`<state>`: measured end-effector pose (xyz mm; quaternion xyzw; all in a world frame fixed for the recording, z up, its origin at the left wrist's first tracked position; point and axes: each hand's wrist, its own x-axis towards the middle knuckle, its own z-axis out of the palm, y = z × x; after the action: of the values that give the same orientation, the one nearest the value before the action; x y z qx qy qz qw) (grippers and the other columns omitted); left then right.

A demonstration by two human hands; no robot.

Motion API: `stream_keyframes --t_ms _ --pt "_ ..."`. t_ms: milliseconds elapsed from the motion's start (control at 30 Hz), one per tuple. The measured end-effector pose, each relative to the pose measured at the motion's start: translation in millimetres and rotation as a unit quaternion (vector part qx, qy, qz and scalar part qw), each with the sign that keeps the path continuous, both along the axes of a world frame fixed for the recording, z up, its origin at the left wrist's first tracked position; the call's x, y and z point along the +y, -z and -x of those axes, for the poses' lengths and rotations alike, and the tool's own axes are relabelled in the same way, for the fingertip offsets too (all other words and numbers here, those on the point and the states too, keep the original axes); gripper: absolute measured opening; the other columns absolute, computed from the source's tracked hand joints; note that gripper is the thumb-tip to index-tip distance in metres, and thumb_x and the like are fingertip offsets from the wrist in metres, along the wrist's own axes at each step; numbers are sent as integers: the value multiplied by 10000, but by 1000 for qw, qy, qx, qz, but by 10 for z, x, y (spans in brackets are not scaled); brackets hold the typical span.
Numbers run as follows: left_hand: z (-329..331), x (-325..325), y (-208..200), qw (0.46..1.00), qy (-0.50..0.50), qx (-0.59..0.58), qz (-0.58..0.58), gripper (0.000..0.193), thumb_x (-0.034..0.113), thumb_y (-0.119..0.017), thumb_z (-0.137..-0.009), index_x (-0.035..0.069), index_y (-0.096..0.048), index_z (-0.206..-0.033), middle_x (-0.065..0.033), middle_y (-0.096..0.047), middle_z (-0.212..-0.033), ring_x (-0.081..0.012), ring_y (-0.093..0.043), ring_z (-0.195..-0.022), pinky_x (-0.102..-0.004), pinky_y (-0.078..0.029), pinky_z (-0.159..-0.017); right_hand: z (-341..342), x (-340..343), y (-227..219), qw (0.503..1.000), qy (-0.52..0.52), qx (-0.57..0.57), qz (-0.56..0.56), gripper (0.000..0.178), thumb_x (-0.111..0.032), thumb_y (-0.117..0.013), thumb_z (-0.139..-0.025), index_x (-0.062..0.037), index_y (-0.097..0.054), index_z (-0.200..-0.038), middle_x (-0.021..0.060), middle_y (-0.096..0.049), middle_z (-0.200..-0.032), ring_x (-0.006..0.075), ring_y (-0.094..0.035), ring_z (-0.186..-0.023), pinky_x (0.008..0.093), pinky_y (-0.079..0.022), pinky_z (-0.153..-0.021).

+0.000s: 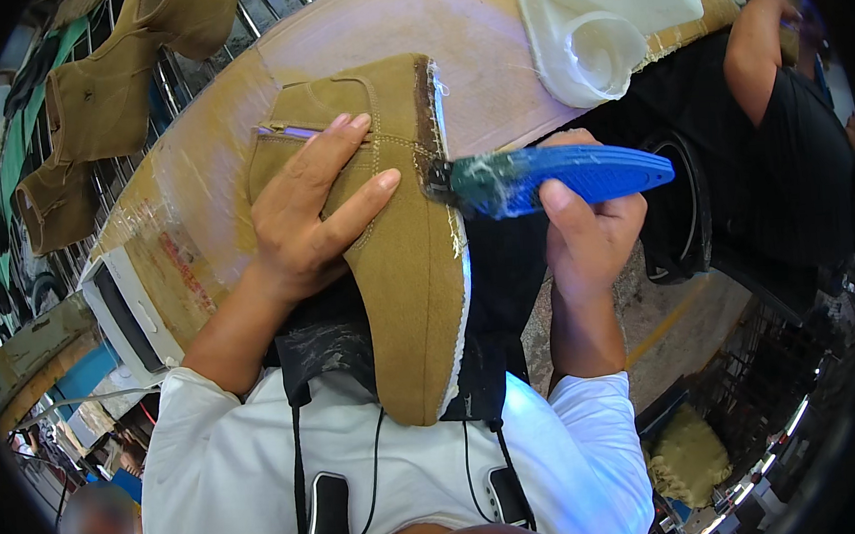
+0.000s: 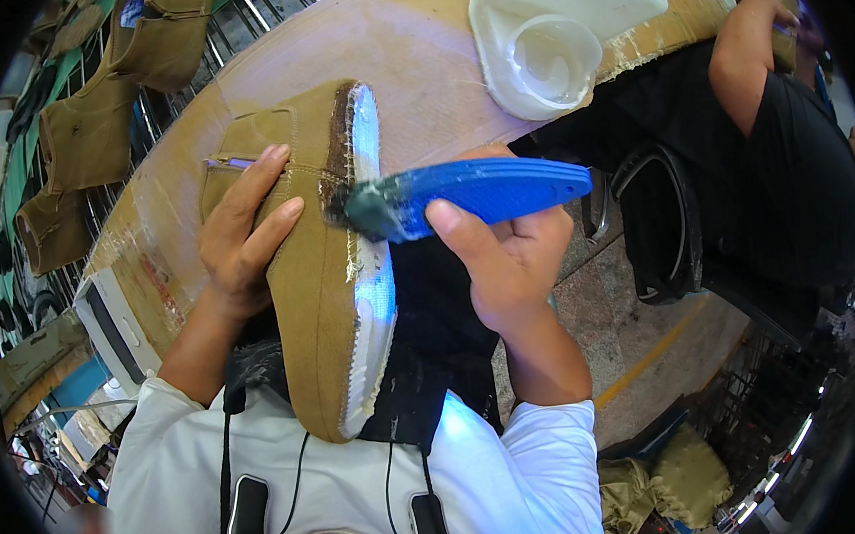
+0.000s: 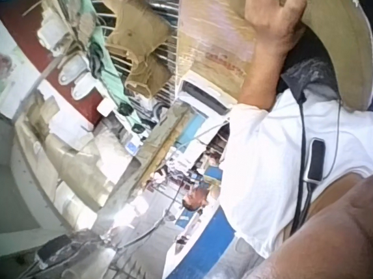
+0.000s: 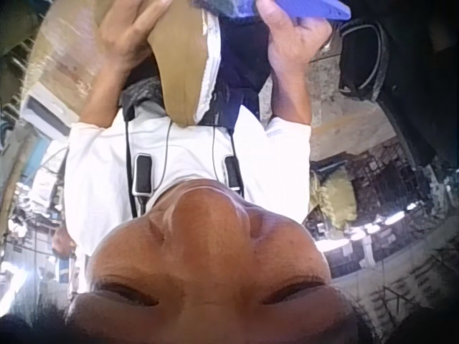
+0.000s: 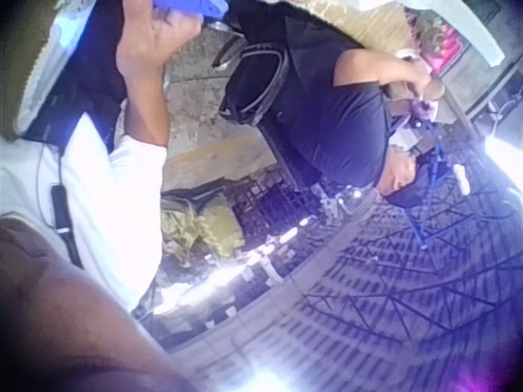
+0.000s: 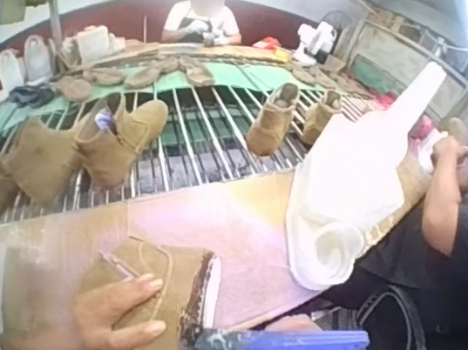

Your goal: The person applies adhesive to the edges and soles of shoes using a brush, then places the shoes back onto a conveyor belt.

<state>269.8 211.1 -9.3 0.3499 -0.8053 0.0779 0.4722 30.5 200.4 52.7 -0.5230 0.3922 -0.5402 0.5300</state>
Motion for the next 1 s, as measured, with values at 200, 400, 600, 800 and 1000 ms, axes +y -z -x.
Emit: stream_keyframes --t_ms 200,400,600,800,1000 --pt "-24 12 -19 999 0 0 -43 460 140 -745 -667 138 -626 -1112 -225 -586 -1181 -367 -613 -1042 -397 -519 -858 134 254 -234 991 -62 43 111 259 -147 -748 -722 40 -632 -858 113 -598 -798 170 -549 -671 290 -435 -585" --pt "-22 -42 -8 999 -10 -1 -44 482 153 -750 -660 153 -632 -1127 -211 -582 -1196 -351 -610 -1054 -393 -507 -878 138 255 -331 991 -48 -5 125 265 -182 -762 -722 26 -648 -839 120 -607 -786 161 -554 -654 277 -440 -568" --pt "-9 -22 -166 997 -22 -28 -68 520 174 -759 -644 193 -632 -1148 -191 -585 -1198 -341 -613 -1050 -400 -509 -869 78 57 -337 996 2 63 59 238 -144 -727 -715 31 -634 -847 94 -607 -841 142 -552 -726 255 -425 -639" --pt "44 24 -484 988 -12 -36 -153 531 180 -764 -633 212 -636 -1148 -173 -588 -1197 -335 -614 -1048 -400 -512 -860 210 107 -490 953 -238 -26 185 255 -138 -765 -683 31 -642 -829 105 -606 -772 166 -562 -672 256 -441 -576" --pt "51 7 -549 986 -7 -13 -167 560 145 -761 -625 215 -632 -1165 -163 -594 -1185 -317 -617 -1043 -390 -514 -842 72 51 -459 999 21 25 30 257 -108 -712 -725 61 -613 -891 72 -592 -832 92 -532 -732 218 -421 -657"
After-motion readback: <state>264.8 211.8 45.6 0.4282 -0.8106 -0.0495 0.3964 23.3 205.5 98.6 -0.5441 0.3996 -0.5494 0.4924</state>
